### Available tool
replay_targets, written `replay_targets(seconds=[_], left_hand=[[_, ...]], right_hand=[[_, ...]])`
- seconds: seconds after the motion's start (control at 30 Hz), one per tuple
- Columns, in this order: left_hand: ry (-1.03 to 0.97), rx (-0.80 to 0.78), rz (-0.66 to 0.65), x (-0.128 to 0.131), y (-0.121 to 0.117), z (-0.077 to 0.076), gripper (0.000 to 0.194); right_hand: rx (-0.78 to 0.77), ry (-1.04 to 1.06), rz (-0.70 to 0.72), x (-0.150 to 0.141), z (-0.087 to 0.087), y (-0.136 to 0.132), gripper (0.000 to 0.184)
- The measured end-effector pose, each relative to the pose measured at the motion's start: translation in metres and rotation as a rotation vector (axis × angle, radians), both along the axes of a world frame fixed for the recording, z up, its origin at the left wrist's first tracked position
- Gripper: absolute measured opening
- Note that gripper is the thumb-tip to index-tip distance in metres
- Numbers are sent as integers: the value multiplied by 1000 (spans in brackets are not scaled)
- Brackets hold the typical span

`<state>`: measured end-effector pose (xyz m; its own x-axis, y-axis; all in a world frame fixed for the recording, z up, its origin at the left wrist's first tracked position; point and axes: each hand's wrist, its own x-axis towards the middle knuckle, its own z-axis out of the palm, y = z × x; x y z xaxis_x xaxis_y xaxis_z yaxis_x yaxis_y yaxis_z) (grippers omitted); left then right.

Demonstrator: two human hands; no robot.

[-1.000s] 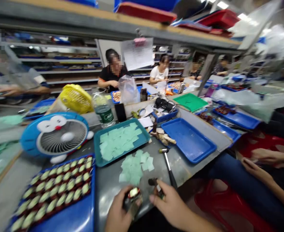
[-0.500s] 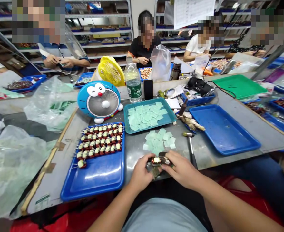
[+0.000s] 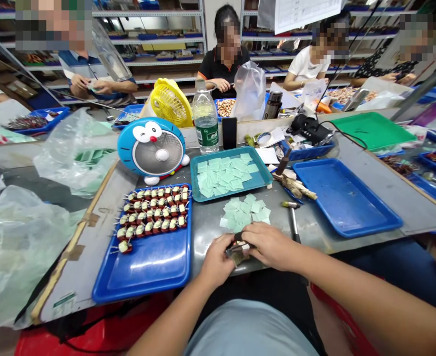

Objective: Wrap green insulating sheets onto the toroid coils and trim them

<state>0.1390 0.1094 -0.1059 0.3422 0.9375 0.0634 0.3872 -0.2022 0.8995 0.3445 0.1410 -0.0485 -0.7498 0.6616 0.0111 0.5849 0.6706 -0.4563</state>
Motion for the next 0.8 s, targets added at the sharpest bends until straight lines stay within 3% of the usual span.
replay_targets(seconds=[0.2,0.33,0.43,0.6,0.7,0.8], left_hand=[[10,-24,-47,-2,4,4,20],[33,-27,-4,-2,1,3,24],[56,-36,41,-2,1,0,28],[43,-47,13,-6,-3,-10,42],[58,-88,121,-17,3,-36,59],[130,-163,125,-23,20,-66,69]], right_hand=[[-42,30,175,2,3,17,9],[-84,114,132,5,-1,17,7],[-125,229,-44,15,-3,9,12],[-97,380,-555,50,5,-16,13],[-55,357,-783,68,6,-29,9],[19,282,-967,82,0,-33,20]])
